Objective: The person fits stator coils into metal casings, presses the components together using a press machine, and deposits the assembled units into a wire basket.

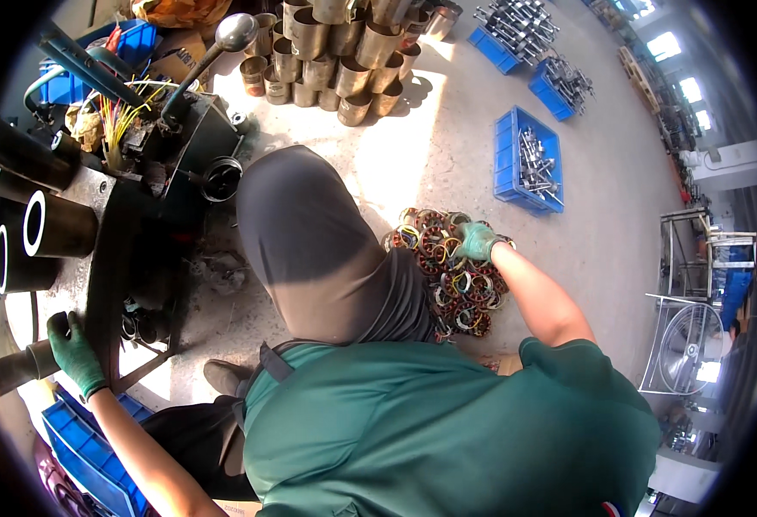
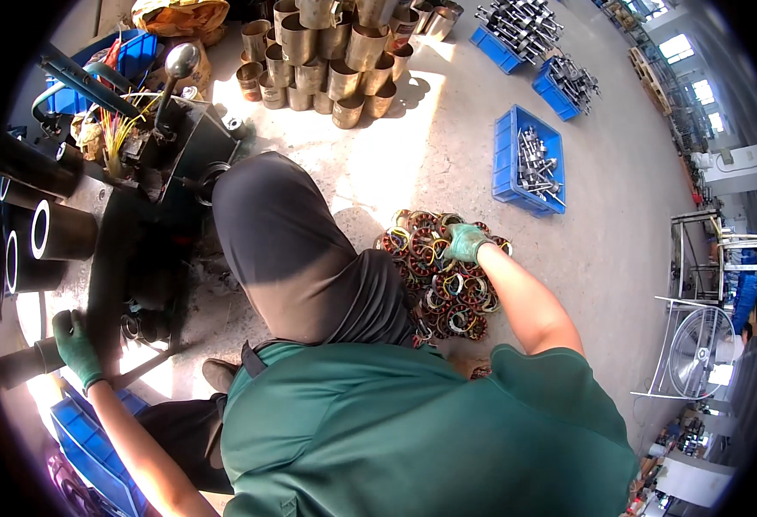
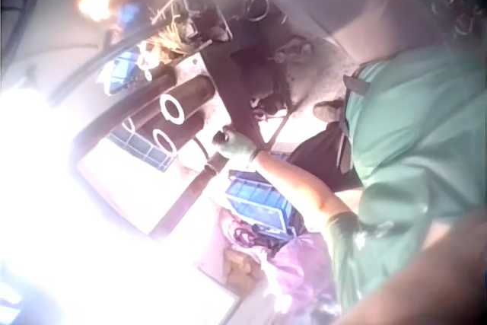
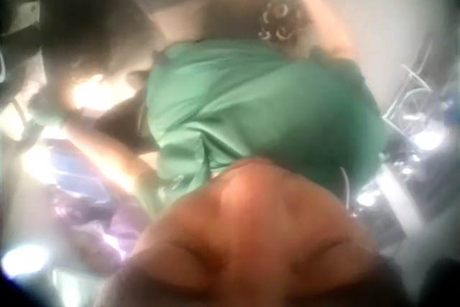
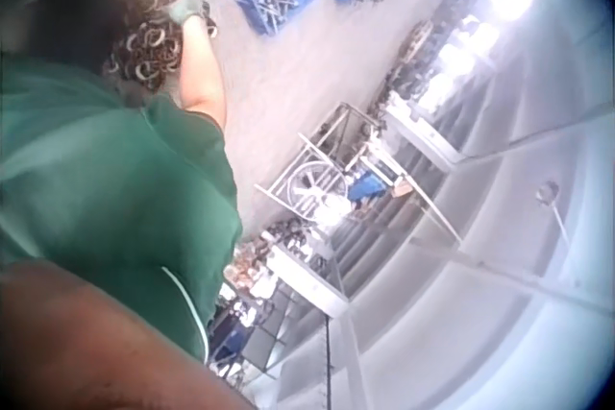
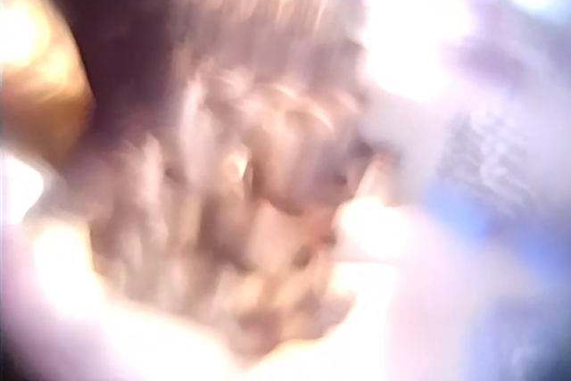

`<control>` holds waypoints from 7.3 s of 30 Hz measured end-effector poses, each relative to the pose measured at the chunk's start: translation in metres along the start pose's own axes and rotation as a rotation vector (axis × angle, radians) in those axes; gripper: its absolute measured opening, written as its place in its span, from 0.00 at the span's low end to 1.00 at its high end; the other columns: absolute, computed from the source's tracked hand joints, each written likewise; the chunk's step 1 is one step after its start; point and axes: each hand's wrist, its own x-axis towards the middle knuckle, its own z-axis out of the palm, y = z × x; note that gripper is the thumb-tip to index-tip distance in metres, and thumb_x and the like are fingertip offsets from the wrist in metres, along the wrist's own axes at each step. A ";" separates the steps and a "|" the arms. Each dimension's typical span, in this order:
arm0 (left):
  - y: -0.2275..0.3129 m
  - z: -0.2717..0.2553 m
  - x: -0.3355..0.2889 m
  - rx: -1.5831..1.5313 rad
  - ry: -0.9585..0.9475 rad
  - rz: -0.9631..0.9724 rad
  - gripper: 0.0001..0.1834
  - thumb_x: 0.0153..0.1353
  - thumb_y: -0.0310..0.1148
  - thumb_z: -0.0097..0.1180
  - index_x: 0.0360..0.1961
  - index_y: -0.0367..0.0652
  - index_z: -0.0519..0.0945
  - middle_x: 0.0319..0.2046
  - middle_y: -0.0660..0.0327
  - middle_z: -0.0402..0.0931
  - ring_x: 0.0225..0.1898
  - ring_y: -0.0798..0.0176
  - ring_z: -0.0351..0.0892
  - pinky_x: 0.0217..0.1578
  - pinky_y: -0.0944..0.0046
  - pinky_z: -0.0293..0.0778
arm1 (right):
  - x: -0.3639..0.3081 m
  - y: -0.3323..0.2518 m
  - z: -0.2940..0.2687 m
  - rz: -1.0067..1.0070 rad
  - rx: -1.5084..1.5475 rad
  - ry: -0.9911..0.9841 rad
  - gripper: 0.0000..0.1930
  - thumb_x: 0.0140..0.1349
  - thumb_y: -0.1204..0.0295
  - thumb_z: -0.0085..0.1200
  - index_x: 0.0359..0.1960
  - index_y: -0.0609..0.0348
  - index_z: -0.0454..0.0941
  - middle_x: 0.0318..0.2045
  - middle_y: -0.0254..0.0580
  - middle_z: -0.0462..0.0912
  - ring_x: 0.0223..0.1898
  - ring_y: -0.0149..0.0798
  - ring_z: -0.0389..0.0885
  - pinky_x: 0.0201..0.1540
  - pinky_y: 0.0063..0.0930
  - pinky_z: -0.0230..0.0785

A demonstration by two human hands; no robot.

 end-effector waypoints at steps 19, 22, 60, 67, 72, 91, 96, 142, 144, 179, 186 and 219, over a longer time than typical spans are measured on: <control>0.022 -0.131 -0.101 -0.543 0.673 0.096 0.14 0.79 0.37 0.56 0.44 0.34 0.83 0.45 0.58 0.85 0.46 0.63 0.80 0.52 0.63 0.76 | 0.099 -0.133 -0.135 -0.485 0.104 0.435 0.21 0.58 0.62 0.61 0.47 0.66 0.86 0.46 0.63 0.88 0.49 0.59 0.88 0.55 0.45 0.78; 0.003 -0.175 -0.185 -0.362 0.716 0.023 0.14 0.79 0.37 0.56 0.42 0.36 0.83 0.47 0.56 0.85 0.48 0.62 0.80 0.54 0.62 0.75 | 0.128 -0.241 -0.191 -0.811 0.076 0.479 0.16 0.61 0.68 0.59 0.45 0.68 0.83 0.42 0.62 0.88 0.45 0.60 0.87 0.51 0.44 0.78; 0.061 -0.189 -0.973 0.106 -0.168 -1.900 0.26 0.58 0.45 0.66 0.57 0.49 0.87 0.57 0.46 0.84 0.59 0.42 0.83 0.62 0.51 0.78 | 0.125 -0.643 -0.090 -1.724 -1.186 -0.093 0.17 0.72 0.66 0.53 0.50 0.67 0.85 0.50 0.60 0.86 0.52 0.63 0.82 0.56 0.49 0.74; 0.034 -0.157 -0.997 0.074 -0.586 -1.762 0.25 0.60 0.38 0.63 0.59 0.49 0.86 0.57 0.45 0.84 0.58 0.43 0.84 0.61 0.51 0.78 | 0.128 -0.647 -0.075 -1.599 -1.050 -0.253 0.20 0.75 0.61 0.52 0.52 0.66 0.84 0.55 0.60 0.85 0.55 0.63 0.81 0.58 0.48 0.73; 0.010 -0.142 -0.993 0.154 -0.888 -1.665 0.23 0.61 0.37 0.62 0.57 0.46 0.87 0.56 0.45 0.85 0.57 0.43 0.85 0.59 0.50 0.80 | 0.058 -0.630 -0.080 -1.440 -0.875 -0.271 0.20 0.72 0.60 0.55 0.50 0.67 0.85 0.49 0.61 0.87 0.53 0.64 0.83 0.56 0.47 0.74; 0.098 -0.319 -0.799 0.370 -0.380 -1.521 0.25 0.57 0.54 0.64 0.50 0.51 0.90 0.45 0.46 0.87 0.51 0.41 0.86 0.56 0.48 0.79 | -0.042 -0.613 -0.077 -1.651 -0.754 -0.335 0.19 0.59 0.68 0.60 0.47 0.70 0.85 0.44 0.62 0.88 0.48 0.61 0.86 0.51 0.46 0.78; 0.095 -0.355 -0.659 0.487 -0.281 -1.056 0.22 0.51 0.44 0.67 0.42 0.39 0.89 0.37 0.43 0.86 0.43 0.40 0.86 0.49 0.46 0.79 | -0.076 -0.605 -0.097 -1.688 -0.731 -0.328 0.22 0.61 0.65 0.62 0.54 0.67 0.84 0.52 0.59 0.86 0.56 0.59 0.84 0.61 0.44 0.76; 0.194 0.001 -0.081 -1.340 -0.528 -0.242 0.22 0.68 0.32 0.58 0.61 0.35 0.78 0.50 0.50 0.83 0.50 0.57 0.85 0.53 0.57 0.80 | -0.122 -0.612 -0.170 -1.289 1.557 -0.327 0.30 0.73 0.50 0.54 0.64 0.63 0.75 0.59 0.45 0.81 0.63 0.44 0.79 0.70 0.44 0.68; 0.192 0.013 -0.085 -0.889 -0.384 0.143 0.22 0.67 0.35 0.62 0.58 0.35 0.79 0.49 0.50 0.82 0.50 0.52 0.83 0.53 0.52 0.79 | -0.128 -0.628 -0.183 -1.339 1.527 -0.262 0.28 0.73 0.52 0.54 0.64 0.62 0.76 0.58 0.44 0.82 0.62 0.44 0.79 0.70 0.44 0.68; 0.174 0.006 -0.089 -0.141 -0.723 0.573 0.17 0.52 0.37 0.67 0.44 0.47 0.90 0.43 0.52 0.89 0.49 0.45 0.88 0.49 0.47 0.80 | -0.263 -0.887 -0.244 -1.297 -0.437 0.986 0.30 0.67 0.40 0.57 0.55 0.52 0.88 0.50 0.54 0.89 0.54 0.56 0.88 0.59 0.47 0.79; 0.170 0.011 -0.085 -0.098 -0.761 0.592 0.21 0.56 0.41 0.68 0.52 0.48 0.88 0.47 0.51 0.87 0.52 0.45 0.86 0.51 0.47 0.79 | -0.239 -0.852 -0.268 -1.631 -0.232 0.860 0.27 0.69 0.47 0.61 0.57 0.57 0.85 0.50 0.56 0.88 0.54 0.57 0.87 0.60 0.47 0.77; 0.140 0.007 -0.024 -0.429 0.327 0.106 0.33 0.57 0.33 0.72 0.64 0.39 0.76 0.58 0.42 0.77 0.59 0.38 0.76 0.62 0.45 0.73 | -0.057 -0.571 -0.360 -1.197 1.441 1.232 0.20 0.79 0.76 0.51 0.69 0.62 0.71 0.56 0.45 0.79 0.49 0.36 0.84 0.50 0.29 0.81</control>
